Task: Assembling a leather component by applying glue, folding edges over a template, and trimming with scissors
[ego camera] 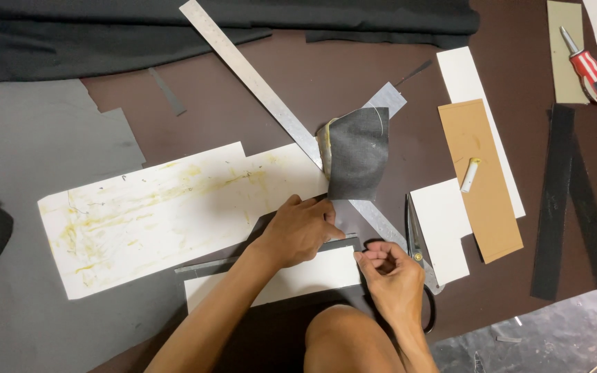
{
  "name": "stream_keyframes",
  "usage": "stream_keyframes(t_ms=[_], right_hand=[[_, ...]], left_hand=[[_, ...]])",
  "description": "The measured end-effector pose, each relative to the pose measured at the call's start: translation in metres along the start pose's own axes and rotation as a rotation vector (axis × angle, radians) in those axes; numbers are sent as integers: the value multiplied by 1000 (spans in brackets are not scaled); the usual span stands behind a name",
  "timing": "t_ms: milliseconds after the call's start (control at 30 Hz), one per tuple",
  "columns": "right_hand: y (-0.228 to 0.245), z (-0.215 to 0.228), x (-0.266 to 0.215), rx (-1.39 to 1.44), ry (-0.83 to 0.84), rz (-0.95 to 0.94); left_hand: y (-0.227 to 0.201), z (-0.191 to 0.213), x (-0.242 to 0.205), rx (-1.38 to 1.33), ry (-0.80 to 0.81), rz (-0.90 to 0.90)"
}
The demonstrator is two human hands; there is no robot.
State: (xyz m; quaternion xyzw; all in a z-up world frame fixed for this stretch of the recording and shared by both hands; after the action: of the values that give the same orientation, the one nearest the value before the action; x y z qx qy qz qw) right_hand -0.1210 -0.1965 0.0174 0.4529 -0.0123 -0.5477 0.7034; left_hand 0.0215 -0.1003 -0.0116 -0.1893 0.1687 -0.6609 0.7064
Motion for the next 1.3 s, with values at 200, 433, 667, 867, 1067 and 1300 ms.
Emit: stream_keyframes(t_ms=[200,433,667,867,1067,1300], right_hand=[[0,0,1,-2,13,9],[-4,1,4,-92,-12,-15],[-7,0,6,-7,29,-85],[-6,-1,5,30,54,-141],[-5,-1,5,-19,47,-155],[-4,-1,6,-24,45,-135]], left_hand=[[11,-9,2,-100,79,75],[15,-12,0,-168,85,101],[18,-10,0,-220,40,112],[15,-7,0,-243,73,128],[15,-6,-2,-245,48,116],[18,-9,-1,-261,57,142]])
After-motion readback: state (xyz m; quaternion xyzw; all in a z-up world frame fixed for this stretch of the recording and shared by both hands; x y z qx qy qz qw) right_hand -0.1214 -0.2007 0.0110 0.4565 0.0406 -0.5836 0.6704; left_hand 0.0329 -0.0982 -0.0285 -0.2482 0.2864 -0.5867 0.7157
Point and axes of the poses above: each hand's wrist, its own x-axis towards the middle knuckle, its own z-axis out of the back of the hand, y = z × x, the point moved 10 cm from there along x, towards the middle knuckle, and after that the axes turned 8 degrees about -z, right-handed, at the moved point
